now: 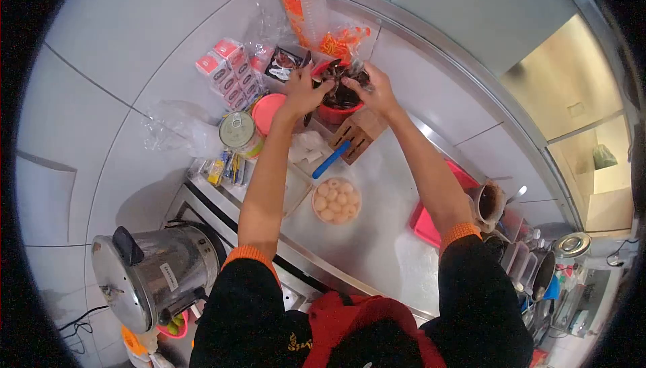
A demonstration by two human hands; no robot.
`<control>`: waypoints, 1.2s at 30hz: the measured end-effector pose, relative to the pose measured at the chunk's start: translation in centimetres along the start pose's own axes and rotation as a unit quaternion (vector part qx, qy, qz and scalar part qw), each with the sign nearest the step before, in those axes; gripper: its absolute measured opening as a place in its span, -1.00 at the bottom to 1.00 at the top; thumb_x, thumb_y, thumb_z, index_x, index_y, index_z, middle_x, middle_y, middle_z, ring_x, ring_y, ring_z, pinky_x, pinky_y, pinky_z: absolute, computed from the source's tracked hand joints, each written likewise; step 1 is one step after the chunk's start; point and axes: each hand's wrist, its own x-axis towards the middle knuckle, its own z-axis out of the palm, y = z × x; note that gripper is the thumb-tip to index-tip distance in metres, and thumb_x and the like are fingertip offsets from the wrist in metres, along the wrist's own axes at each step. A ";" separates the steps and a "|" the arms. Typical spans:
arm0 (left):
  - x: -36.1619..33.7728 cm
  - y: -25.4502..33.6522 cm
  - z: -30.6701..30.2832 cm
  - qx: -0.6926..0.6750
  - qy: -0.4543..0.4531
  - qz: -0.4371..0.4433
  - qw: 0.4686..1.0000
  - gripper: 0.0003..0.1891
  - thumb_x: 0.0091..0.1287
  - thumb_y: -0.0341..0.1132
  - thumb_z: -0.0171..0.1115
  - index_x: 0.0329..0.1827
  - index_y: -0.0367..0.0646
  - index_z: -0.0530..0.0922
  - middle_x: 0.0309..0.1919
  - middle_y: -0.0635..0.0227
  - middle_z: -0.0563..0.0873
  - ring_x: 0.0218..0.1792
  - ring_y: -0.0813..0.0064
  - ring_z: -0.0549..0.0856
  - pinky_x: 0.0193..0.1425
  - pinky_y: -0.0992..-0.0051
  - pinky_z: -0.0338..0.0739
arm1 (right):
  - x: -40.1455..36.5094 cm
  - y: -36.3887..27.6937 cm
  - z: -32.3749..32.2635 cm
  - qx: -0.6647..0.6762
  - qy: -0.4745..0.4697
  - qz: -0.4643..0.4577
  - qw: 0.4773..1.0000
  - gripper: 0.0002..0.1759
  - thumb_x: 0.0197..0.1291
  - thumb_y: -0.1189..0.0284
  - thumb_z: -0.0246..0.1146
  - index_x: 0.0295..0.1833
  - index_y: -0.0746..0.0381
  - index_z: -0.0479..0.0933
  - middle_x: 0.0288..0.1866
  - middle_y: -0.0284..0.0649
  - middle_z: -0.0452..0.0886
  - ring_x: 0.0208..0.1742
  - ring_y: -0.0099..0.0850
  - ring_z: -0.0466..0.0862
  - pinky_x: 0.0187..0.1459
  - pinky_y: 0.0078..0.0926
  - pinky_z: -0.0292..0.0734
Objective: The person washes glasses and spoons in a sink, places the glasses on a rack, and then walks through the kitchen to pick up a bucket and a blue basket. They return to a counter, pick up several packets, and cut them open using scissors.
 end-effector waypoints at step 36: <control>3.8 1.4 2.7 -0.086 0.254 0.216 0.939 -0.50 0.30 -0.04 0.08 0.11 -0.29 0.39 0.13 -0.11 0.38 0.12 -0.08 0.40 0.18 0.16 0.32 | 3.2 -4.2 -2.9 -0.206 -0.026 -0.024 0.978 -0.49 0.32 0.16 0.00 0.32 0.11 0.24 0.19 0.04 0.35 0.20 0.01 0.34 0.23 -0.11 0.19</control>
